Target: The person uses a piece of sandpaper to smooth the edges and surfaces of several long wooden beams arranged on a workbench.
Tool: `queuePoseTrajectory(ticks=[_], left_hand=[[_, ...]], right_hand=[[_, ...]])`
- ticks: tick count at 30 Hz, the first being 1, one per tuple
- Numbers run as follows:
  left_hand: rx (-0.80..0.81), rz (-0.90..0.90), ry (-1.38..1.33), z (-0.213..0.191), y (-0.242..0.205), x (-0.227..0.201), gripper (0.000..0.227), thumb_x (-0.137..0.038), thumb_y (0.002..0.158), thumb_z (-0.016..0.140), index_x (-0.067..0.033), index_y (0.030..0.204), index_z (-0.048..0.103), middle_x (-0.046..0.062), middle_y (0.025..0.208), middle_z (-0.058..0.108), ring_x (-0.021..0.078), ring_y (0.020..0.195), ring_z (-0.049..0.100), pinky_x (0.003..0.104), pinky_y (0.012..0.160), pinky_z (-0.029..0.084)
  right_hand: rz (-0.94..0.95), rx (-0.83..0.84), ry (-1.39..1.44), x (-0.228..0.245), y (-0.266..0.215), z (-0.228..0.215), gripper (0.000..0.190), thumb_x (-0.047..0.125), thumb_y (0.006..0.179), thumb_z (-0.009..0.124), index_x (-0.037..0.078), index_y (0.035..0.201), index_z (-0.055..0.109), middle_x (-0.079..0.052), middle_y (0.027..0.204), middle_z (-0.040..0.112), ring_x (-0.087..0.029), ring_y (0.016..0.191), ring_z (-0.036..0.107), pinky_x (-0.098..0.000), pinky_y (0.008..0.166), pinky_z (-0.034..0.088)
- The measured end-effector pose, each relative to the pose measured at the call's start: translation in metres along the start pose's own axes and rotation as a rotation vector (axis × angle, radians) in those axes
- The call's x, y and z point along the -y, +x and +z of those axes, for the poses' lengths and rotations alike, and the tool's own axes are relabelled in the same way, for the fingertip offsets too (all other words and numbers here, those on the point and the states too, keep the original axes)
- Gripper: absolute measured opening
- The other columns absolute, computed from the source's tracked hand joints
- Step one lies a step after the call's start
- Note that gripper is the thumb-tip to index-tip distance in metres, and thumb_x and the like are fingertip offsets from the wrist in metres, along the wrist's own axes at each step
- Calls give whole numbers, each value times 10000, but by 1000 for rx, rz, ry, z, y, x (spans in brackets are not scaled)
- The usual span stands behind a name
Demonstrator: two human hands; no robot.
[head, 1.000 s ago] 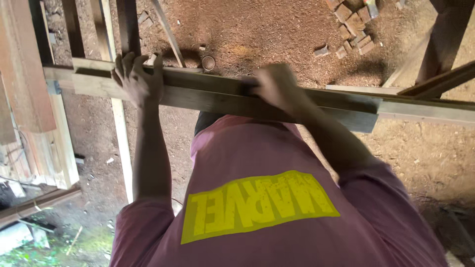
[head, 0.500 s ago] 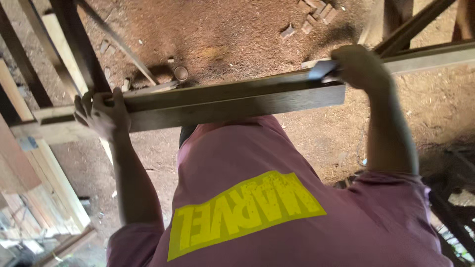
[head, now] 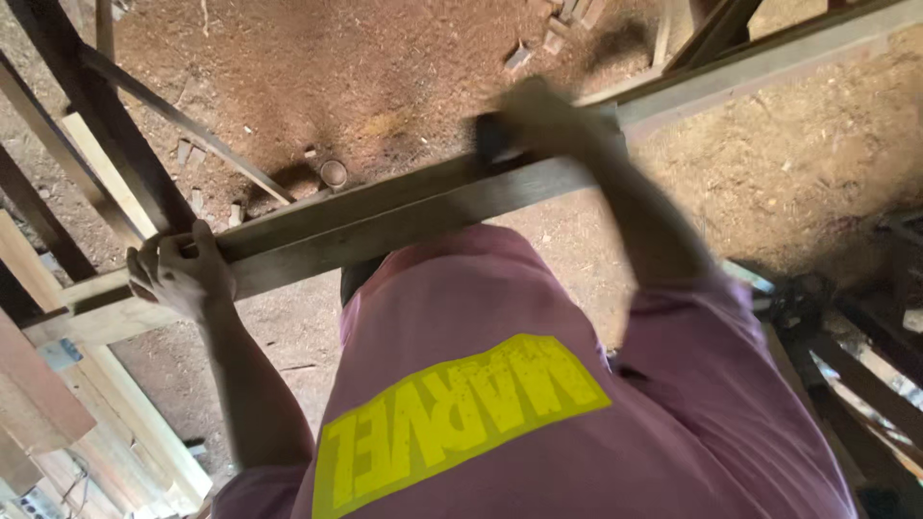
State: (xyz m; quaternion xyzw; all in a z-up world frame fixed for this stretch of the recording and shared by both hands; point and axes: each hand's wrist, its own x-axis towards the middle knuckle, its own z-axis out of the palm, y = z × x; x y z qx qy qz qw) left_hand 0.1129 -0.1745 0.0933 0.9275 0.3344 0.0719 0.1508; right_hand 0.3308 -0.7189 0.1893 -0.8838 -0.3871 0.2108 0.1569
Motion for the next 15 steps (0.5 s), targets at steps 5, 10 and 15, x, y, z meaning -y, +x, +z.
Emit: queuePoseTrajectory(ticks=[5,10,15], left_hand=[[-41,41,20,-2,-3,-10,356,-497,948,758,-145,899,736,91,1328,671,397,1398,368,622,1149,180],[-43,33,-4,-11,-6,-22,355,-489,925,757,-139,867,760,103,1273,670,359,1350,419,618,1158,190],[-73,104,46,-8,-2,-18,443,-547,967,739,-128,824,737,150,1283,665,418,1306,393,684,1090,175]], right_hand=[[432,-106,-47,-52,-93,-71,360,474,976,739,116,949,720,-79,844,684,-217,761,665,-401,730,527],[77,35,-268,46,13,4,428,535,861,761,112,812,716,-75,738,654,-232,755,646,-443,783,516],[-173,-214,-142,115,104,71,317,395,870,763,109,757,687,-61,694,642,-218,698,647,-421,750,549]])
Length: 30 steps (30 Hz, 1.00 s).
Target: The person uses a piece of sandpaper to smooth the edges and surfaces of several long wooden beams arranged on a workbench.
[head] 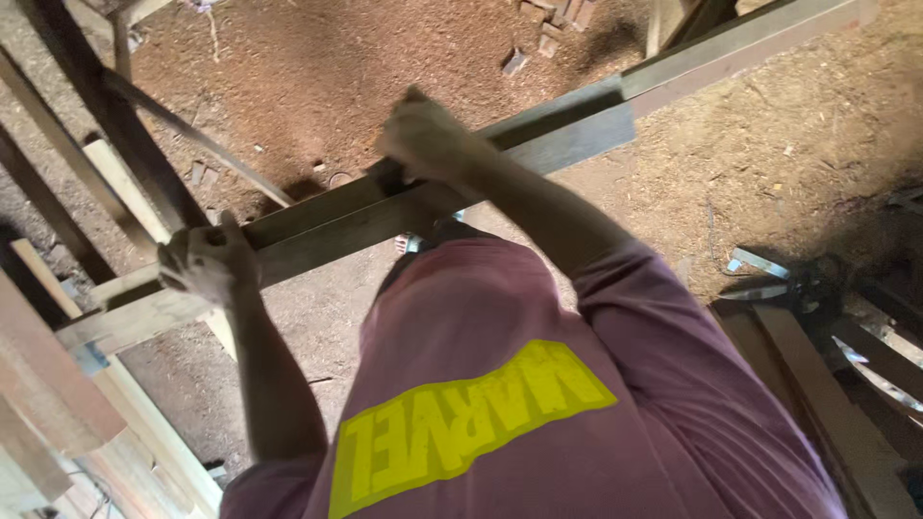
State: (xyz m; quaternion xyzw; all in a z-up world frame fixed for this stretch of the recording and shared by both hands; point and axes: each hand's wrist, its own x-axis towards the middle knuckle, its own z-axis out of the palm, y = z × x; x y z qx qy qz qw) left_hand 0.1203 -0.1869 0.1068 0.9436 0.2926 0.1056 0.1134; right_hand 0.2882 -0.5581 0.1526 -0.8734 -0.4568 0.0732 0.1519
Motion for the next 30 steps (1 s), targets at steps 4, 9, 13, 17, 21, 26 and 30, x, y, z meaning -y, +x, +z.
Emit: queuePoseTrajectory(ticks=[4,9,13,17,21,26,30], left_hand=[[92,-42,-47,6,4,3,468,-578,984,699,-119,895,718,132,1333,644,373,1374,392,625,1152,189],[115,-88,-57,5,-1,4,437,-562,975,713,-126,940,710,138,1356,626,375,1387,403,645,1165,187],[-73,-61,-88,2,3,-12,309,-452,871,790,-191,1028,736,115,1351,646,367,1399,407,727,1147,117],[-286,88,-41,5,-24,-69,410,-510,926,750,-175,1159,706,161,1392,622,367,1406,412,700,1167,123],[-198,279,-85,18,-79,-184,521,-595,962,697,-152,1237,689,179,1384,639,358,1402,433,671,1187,120],[146,352,-119,14,-110,-281,592,-675,1018,637,-138,1262,694,154,1351,688,314,1383,495,639,1217,129],[330,188,-133,-7,-102,-303,663,-731,920,626,-106,1122,719,109,1220,711,281,1263,603,568,1266,218]], right_hand=[[46,51,183,-52,-67,-52,400,405,845,845,139,1129,752,-57,909,766,-215,777,718,-399,786,568],[702,214,50,-135,-169,-134,515,438,823,882,167,1240,750,-119,1016,776,-262,862,742,-431,839,568],[323,246,-393,-119,-134,-112,387,502,879,826,179,1086,776,-46,935,774,-230,817,743,-464,816,560],[78,260,109,-58,-57,-60,349,279,708,882,62,933,728,-167,899,708,-346,906,686,-505,827,539],[15,288,208,-44,-47,-69,357,143,691,886,48,992,717,-150,950,717,-327,930,690,-484,873,541],[320,519,232,-132,-128,-150,296,269,738,890,98,942,761,-116,869,772,-238,770,731,-398,805,560],[342,449,233,-198,-189,-168,306,368,787,848,88,882,768,-105,824,764,-218,745,740,-369,754,575]])
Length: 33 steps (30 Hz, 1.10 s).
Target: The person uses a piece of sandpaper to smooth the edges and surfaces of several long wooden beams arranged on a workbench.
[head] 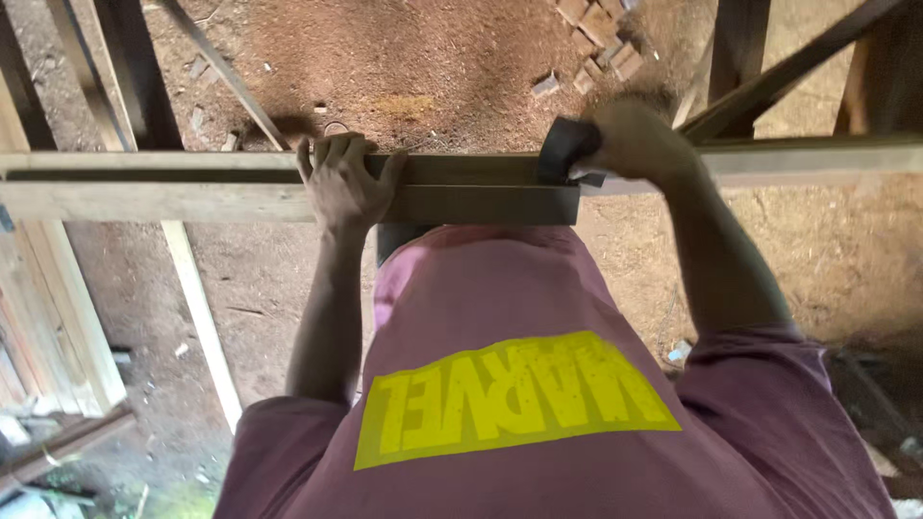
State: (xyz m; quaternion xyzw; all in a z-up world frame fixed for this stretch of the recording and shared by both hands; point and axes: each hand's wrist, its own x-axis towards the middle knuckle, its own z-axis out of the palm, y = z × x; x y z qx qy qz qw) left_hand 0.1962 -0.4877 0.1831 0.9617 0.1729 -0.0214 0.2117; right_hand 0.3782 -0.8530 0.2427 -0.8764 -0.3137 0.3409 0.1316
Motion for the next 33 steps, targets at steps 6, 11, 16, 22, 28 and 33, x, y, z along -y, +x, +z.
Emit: queuePoseTrajectory(ticks=[6,11,16,22,28,33], left_hand=[[-345,354,156,12,12,-18,571,-759,935,641,-199,982,743,90,1117,731,291,1128,654,556,1137,291],[-34,161,-25,16,8,-23,668,-797,890,718,-134,819,741,66,850,709,292,921,665,520,1031,430],[-18,177,40,7,11,-25,755,-847,783,789,-99,745,704,76,784,688,262,785,657,489,948,473],[-60,174,-19,12,8,-29,705,-825,776,790,-124,775,712,31,810,702,254,815,655,446,846,507],[-9,151,1,4,6,-25,744,-839,775,808,-101,756,712,53,786,694,242,776,658,461,908,501],[-84,229,71,5,15,-33,718,-839,755,803,-126,734,722,38,754,693,252,786,666,467,852,499]], right_hand=[[-299,-23,40,53,78,53,301,180,723,874,61,956,725,-103,809,740,-240,708,729,-399,750,584],[-403,-139,-195,101,72,25,397,250,696,910,-6,911,697,-161,807,715,-305,729,702,-433,693,570],[59,90,236,7,11,0,362,303,711,859,68,947,717,-124,803,737,-262,684,728,-390,683,589],[101,-133,-5,-43,-10,-1,327,281,772,867,50,983,773,-133,868,752,-258,744,721,-404,746,572],[-261,-333,292,11,-12,-14,528,288,759,943,-25,1115,711,-182,1018,731,-270,882,724,-400,791,582],[-199,-112,117,16,-6,7,289,283,863,842,58,1001,724,-119,887,751,-251,720,713,-390,696,588]])
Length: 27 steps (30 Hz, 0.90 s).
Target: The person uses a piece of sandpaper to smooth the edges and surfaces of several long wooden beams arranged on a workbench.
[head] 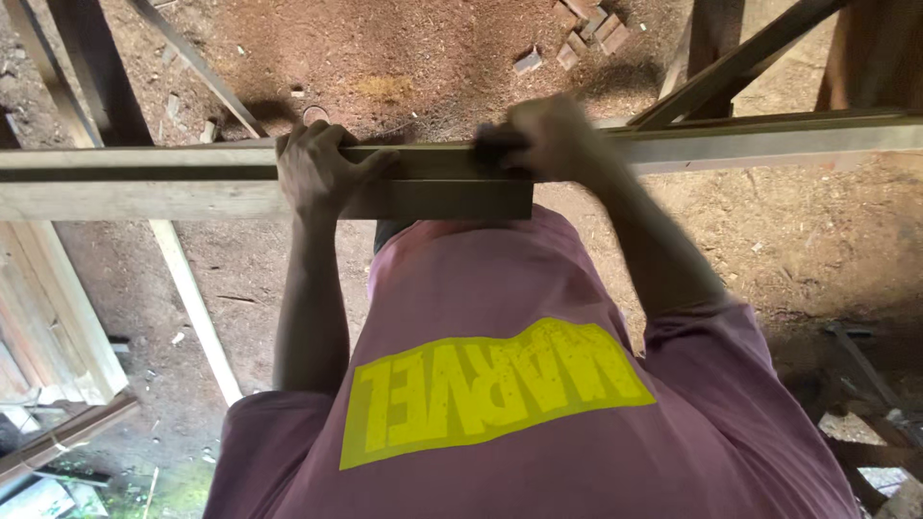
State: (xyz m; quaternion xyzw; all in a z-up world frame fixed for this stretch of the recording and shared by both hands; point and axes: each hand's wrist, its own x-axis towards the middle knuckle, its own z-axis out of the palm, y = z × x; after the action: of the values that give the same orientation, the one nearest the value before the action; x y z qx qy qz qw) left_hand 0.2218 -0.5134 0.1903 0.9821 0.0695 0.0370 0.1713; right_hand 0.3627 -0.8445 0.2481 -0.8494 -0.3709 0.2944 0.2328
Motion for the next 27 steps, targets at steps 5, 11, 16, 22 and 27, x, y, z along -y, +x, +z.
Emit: queuePoseTrajectory(ticks=[5,11,16,22,27], left_hand=[[130,-116,-72,2,-11,8,745,-840,767,826,-102,795,726,60,816,693,253,802,655,446,862,502],[27,-51,-11,2,-1,5,678,-792,719,865,-124,740,752,42,785,709,273,848,673,449,841,502],[17,-83,-60,-4,-5,-6,657,-765,716,877,-121,784,769,41,813,724,273,871,683,466,884,500],[63,-124,-65,-15,0,-8,667,-751,697,882,-99,780,766,61,809,723,283,865,680,440,877,506],[35,-106,-61,-10,-6,-9,653,-748,696,869,-108,774,764,59,825,727,287,869,676,448,880,503]], right_hand=[[-168,-140,-74,-4,5,3,398,311,738,914,31,931,706,-146,827,727,-267,725,697,-414,691,558],[-100,120,-244,4,33,1,318,259,751,884,55,909,699,-118,786,721,-243,665,691,-400,668,555],[-93,93,-85,-26,14,-2,305,276,769,893,55,859,702,-118,783,725,-241,682,695,-389,681,548],[-128,23,8,-6,24,12,299,247,778,880,51,899,690,-106,795,725,-224,655,683,-371,658,556],[-144,85,166,-1,20,8,218,169,820,819,64,927,661,-81,818,714,-202,671,670,-348,626,565]])
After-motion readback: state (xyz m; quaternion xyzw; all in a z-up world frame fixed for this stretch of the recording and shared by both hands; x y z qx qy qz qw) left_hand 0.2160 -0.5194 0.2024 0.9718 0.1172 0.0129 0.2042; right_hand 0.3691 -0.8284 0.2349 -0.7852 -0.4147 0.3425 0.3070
